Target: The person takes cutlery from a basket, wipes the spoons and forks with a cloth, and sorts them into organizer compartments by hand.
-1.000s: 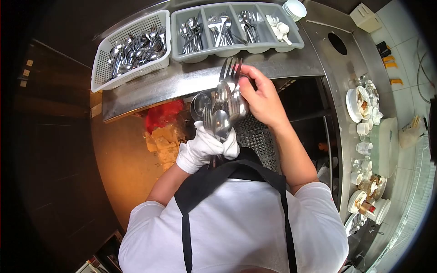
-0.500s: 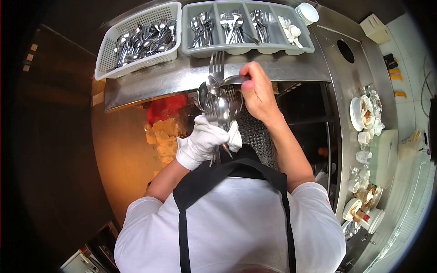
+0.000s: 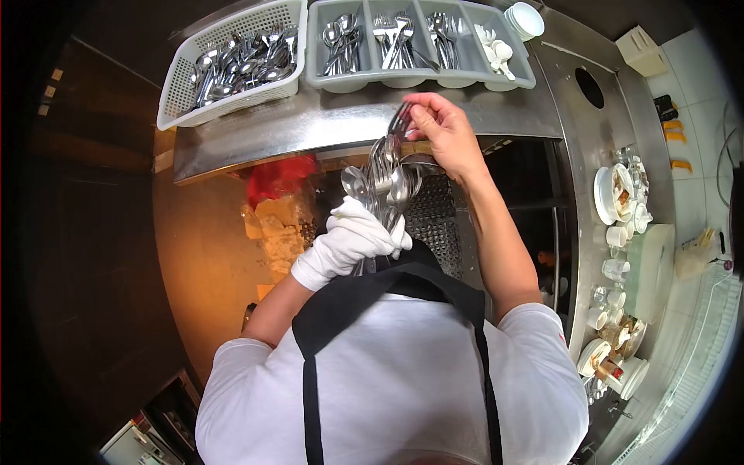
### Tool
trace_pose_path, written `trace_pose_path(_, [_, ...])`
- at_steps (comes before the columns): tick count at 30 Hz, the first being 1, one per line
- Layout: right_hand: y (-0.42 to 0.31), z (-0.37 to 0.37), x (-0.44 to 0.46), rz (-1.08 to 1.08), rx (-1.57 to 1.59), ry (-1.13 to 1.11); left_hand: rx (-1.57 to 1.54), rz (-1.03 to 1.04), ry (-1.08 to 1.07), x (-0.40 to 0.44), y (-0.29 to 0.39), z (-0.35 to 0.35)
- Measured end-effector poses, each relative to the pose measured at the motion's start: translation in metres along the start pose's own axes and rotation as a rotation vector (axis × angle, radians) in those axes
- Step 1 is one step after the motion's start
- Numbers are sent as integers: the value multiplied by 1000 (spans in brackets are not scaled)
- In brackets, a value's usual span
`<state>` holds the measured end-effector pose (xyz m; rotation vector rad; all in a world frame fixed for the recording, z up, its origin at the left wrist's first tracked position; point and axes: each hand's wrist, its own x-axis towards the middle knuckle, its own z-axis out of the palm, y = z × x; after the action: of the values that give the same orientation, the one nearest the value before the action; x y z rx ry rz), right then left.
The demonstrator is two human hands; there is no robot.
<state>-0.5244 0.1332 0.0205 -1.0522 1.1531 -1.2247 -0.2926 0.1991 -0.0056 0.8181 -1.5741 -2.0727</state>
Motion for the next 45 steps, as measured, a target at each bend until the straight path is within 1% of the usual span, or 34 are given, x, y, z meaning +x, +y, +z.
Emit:
trace_pose_path(1, [-3,-1,2,-139,-177,15,-33,0,-29,4,-2,0])
trace_pose_path(4, [-23,-6,1,-272,-295,72,-119,-24,-115,12,-5,-1])
trace_pose_path(5, [-30,-3,1,-323,-381,148,-143,-38,-139,13,-6,-1])
trace_pose_path(8, [-56,12,-12,-321,-628,-193,-218,-82,-178,15,-12,-1])
trace_pose_path(9, [-59,18,-14,-294,-751,-255,-216,-81,-178,15,-15,0])
trace_pose_path(12, [-41,11,-12,-346,-760,-242,-338,-79,-130,18,-29,3])
trace_pose_path(14, [-41,17,-28,-552,-930,68,-607,-132,-106,19,-44,0])
trace_pose_path(15, [-41,23,-41,-656,-1004,225,-799,-184,-91,19,-55,-4])
trace_pose_path(16, [-38,31,-58,-388,-921,185,-1055,-279,-72,20,-73,-9])
trace_pose_path(17, [-33,42,-74,-266,-939,171,-1326,-389,-32,22,-93,-17])
trace_pose_path(18, [-24,54,-84,-143,-956,159,-1570,-539,56,25,-123,-29])
trace_pose_path(19, [-3,61,-86,-194,-940,189,-1531,-423,-10,18,-97,-17])
trace_pose_path(20, [15,63,-85,-391,-928,288,-1491,-305,-67,11,-70,-5])
trace_pose_path(22, [32,66,-86,-447,-653,310,-1496,-230,-135,8,-69,-3])
trace_pose_path(25, [39,72,-98,-309,-68,281,-1430,-181,-196,8,-87,-4])
trace_pose_path(28, [38,56,-106,-357,-203,199,-1389,-122,-260,8,-100,-3])
trace_pose_path(30, [41,51,-105,-479,-599,303,-1411,-54,-354,2,-101,-1])
trace_pose_path(32, [26,55,-115,-398,-591,312,-1339,31,-420,-5,-86,3])
trace_pose_path(33, [26,55,-115,-370,-613,311,-717,47,-198,-15,-47,9])
trace_pose_path(35, [27,57,-115,-311,-655,312,-603,-151,3,-20,-62,0])
trace_pose_path(36, [29,60,-115,-320,-587,331,-1111,-365,-10,-14,-129,-18])
trace_pose_path(38, [35,65,-116,-337,-451,364,-1450,-396,-92,-8,-176,-31])
trace_pose_path(39, [33,68,-118,-387,-436,366,-1278,-215,-158,-8,-180,-30])
trace_pose_path(40, [34,67,-119,-402,-407,331,-1276,-101,-177,-8,-203,-35])
trace_pose_path(41, [38,65,-118,-415,-378,295,-1277,14,-194,-6,-211,-35])
trace_pose_path(42, [41,63,-117,-427,-348,259,-1125,89,-185,-6,-217,-37])
trace_pose_path(43, [45,61,-113,-480,-378,222,-936,155,-170,-4,-200,-35])
trace_pose_path(45, [47,56,-105,-477,-375,163,-472,264,-139,-9,-150,-27])
